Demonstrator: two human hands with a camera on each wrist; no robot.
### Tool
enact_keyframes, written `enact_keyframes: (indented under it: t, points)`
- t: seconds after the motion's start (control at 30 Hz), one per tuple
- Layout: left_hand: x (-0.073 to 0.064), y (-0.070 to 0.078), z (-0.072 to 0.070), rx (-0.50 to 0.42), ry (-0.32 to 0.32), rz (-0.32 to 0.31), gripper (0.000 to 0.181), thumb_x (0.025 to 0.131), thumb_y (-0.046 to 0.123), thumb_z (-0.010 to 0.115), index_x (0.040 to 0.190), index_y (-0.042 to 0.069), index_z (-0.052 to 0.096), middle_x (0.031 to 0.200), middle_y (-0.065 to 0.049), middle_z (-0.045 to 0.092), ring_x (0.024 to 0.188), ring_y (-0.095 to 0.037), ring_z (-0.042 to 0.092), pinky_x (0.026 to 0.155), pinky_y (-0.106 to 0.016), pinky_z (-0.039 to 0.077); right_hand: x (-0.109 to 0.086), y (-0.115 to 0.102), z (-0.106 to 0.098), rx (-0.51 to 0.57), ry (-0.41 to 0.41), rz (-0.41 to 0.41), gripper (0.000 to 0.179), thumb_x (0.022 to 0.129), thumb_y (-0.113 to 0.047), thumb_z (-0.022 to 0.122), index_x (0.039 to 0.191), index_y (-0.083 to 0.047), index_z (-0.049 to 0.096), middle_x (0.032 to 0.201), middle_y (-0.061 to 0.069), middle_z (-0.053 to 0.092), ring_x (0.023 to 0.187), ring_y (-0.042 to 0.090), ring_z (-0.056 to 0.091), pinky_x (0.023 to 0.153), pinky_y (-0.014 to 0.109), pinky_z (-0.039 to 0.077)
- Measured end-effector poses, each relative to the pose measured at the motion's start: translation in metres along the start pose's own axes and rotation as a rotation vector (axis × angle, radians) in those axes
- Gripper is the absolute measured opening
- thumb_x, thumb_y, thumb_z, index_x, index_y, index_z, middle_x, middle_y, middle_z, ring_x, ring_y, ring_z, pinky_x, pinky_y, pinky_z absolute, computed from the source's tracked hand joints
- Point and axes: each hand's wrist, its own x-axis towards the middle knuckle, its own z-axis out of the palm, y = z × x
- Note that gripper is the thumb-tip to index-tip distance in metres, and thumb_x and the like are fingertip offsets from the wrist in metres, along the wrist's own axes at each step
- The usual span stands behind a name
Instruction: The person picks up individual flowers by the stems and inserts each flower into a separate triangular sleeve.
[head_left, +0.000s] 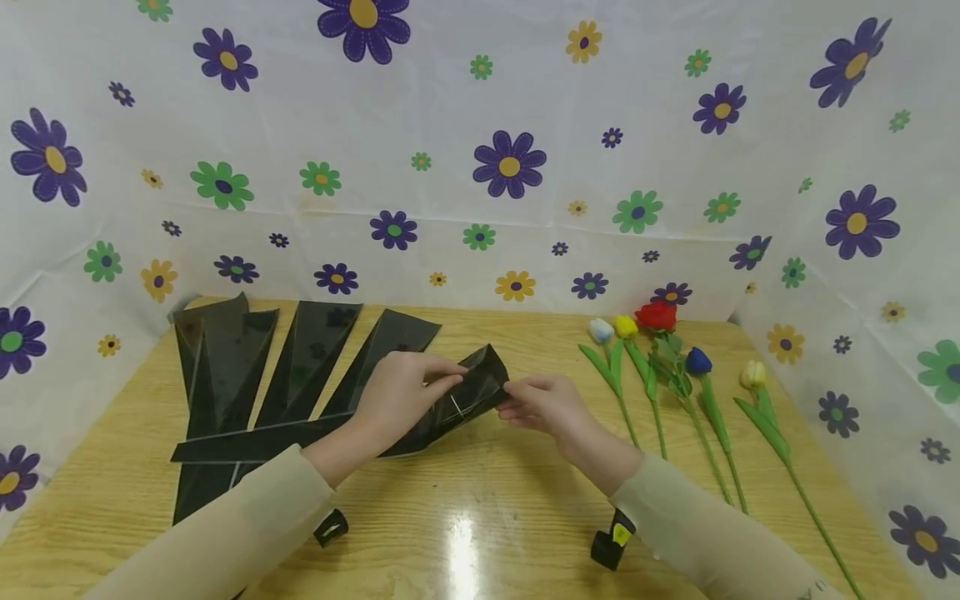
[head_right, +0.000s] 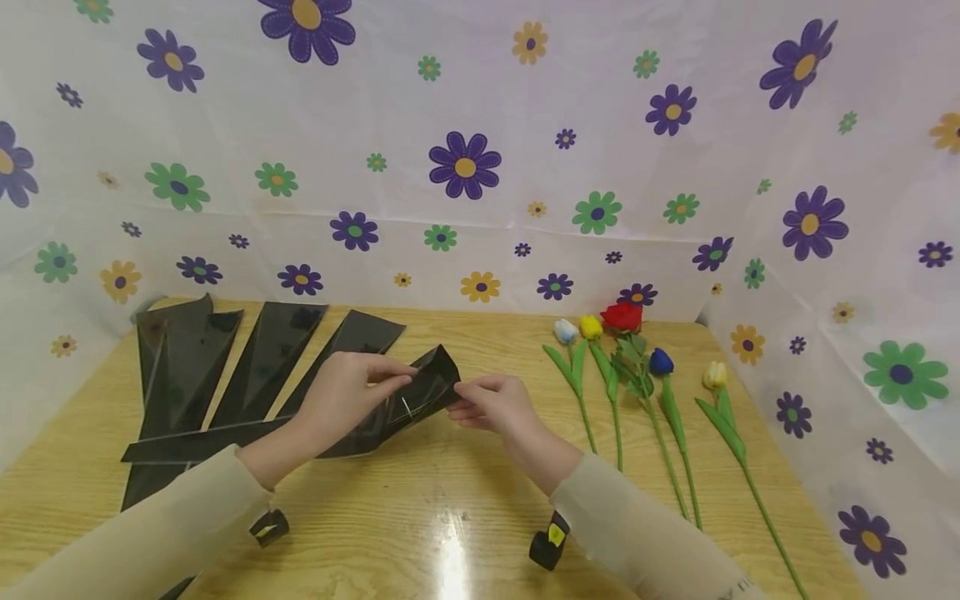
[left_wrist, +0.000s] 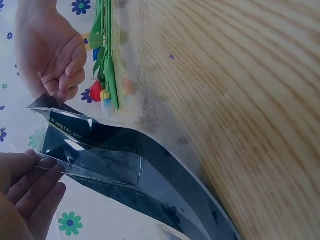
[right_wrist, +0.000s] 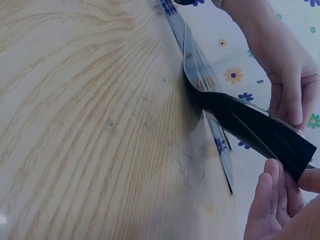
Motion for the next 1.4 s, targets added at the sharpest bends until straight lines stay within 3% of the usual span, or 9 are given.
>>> enact_keyframes:
  t: [0.43, 0.87, 1.2, 1.4]
  points:
    - [0.0, -0.002, -0.001, -0.068, 0.021, 0.0, 0.016, 0.099, 0.019, 0.077, 0.111, 0.015, 0.085, 0.108, -0.004, 0.084, 0.095, -0.02, 0.081, 0.082, -0.04, 0.066, 0.003, 0.014, -0.015, 0.013, -0.048, 0.018, 0.032, 0.107, -0.013, 0.06, 0.118, 0.016, 0.068, 0.079, -0.003, 0.077, 0.073, 0.004, 0.073, 0.073, 0.019, 0.062]
    - [0.0, -0.002, 0.002, 0.017, 0.022, 0.077, 0.013, 0.098, 0.02, 0.077, 0.107, 0.015, 0.085, 0.102, -0.002, 0.084, 0.084, -0.014, 0.079, 0.073, -0.033, 0.064, 0.005, 0.015, -0.017, -0.041, -0.031, 0.048, 0.03, 0.106, -0.011, 0.064, 0.122, 0.014, 0.071, 0.086, 0.003, 0.081, 0.074, 0.006, 0.075, 0.075, 0.023, 0.064]
    - [0.001, -0.004, 0.005, 0.068, 0.014, 0.074, 0.013, 0.098, 0.022, 0.077, 0.105, 0.015, 0.085, 0.098, -0.002, 0.084, 0.076, -0.011, 0.076, 0.066, -0.029, 0.061, 0.01, 0.015, -0.028, -0.076, 0.004, 0.0, 0.031, 0.104, -0.008, 0.067, 0.123, 0.016, 0.07, 0.09, 0.003, 0.081, 0.077, 0.005, 0.074, 0.082, 0.028, 0.065]
    - [0.001, -0.004, 0.006, 0.052, 0.005, 0.065, 0.013, 0.098, 0.021, 0.077, 0.106, 0.015, 0.085, 0.1, -0.002, 0.084, 0.079, -0.012, 0.078, 0.069, -0.03, 0.063, 0.02, 0.008, -0.046, -0.12, 0.082, 0.0, 0.031, 0.103, -0.011, 0.07, 0.122, 0.013, 0.072, 0.09, 0.003, 0.081, 0.076, 0.004, 0.074, 0.086, 0.031, 0.066]
